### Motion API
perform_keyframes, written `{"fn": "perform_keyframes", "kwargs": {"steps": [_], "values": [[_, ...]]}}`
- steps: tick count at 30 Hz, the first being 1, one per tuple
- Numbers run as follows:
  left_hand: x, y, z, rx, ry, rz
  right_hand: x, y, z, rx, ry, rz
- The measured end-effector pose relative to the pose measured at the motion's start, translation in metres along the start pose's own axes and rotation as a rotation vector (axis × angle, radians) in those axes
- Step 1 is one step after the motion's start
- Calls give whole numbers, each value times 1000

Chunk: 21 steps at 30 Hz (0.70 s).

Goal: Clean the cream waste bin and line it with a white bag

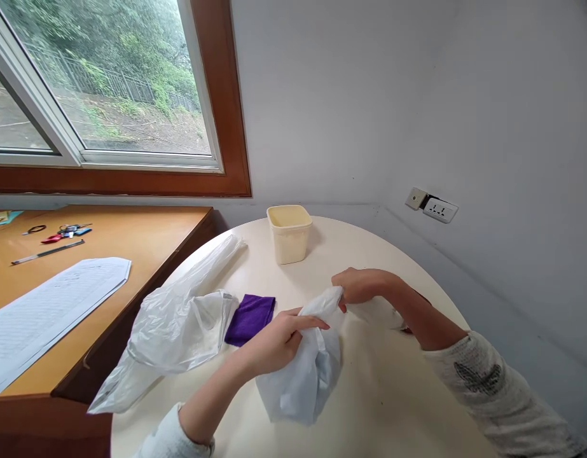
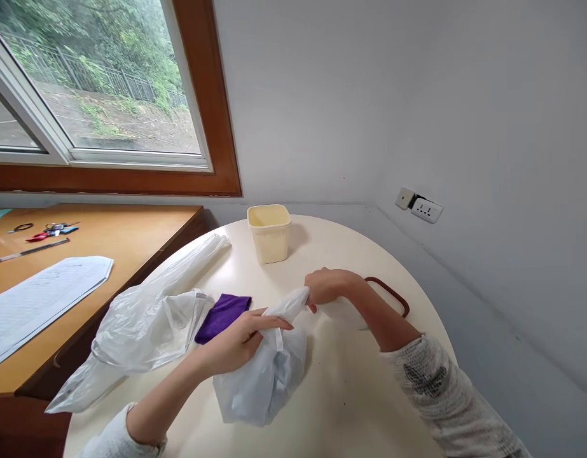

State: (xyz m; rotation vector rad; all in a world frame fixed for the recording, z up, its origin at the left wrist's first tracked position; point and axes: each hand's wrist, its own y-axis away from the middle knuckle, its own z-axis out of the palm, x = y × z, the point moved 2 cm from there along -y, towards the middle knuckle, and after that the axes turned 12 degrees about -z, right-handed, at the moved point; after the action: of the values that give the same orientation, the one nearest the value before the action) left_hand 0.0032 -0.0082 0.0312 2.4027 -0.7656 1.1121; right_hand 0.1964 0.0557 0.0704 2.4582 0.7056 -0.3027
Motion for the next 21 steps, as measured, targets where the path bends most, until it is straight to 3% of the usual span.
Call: {"fn": "perform_keyframes", "kwargs": {"steps": [2, 6, 11, 16, 21], "values": [[0, -1, -1, 79, -79, -11, 4, 9, -4, 35, -45, -37], [-2, -4, -3, 244, -280, -25, 3, 30, -7, 63, -200, -254], [-8, -8, -1, 431, -482, -43, -22, 47, 7, -37, -454, -520], [-8, -7, 0, 577, -396, 2, -62, 37, 49, -52, -776, -780], [-11, -8, 0, 653, -185, -35, -90, 7, 107, -118, -1318, -745]]}}
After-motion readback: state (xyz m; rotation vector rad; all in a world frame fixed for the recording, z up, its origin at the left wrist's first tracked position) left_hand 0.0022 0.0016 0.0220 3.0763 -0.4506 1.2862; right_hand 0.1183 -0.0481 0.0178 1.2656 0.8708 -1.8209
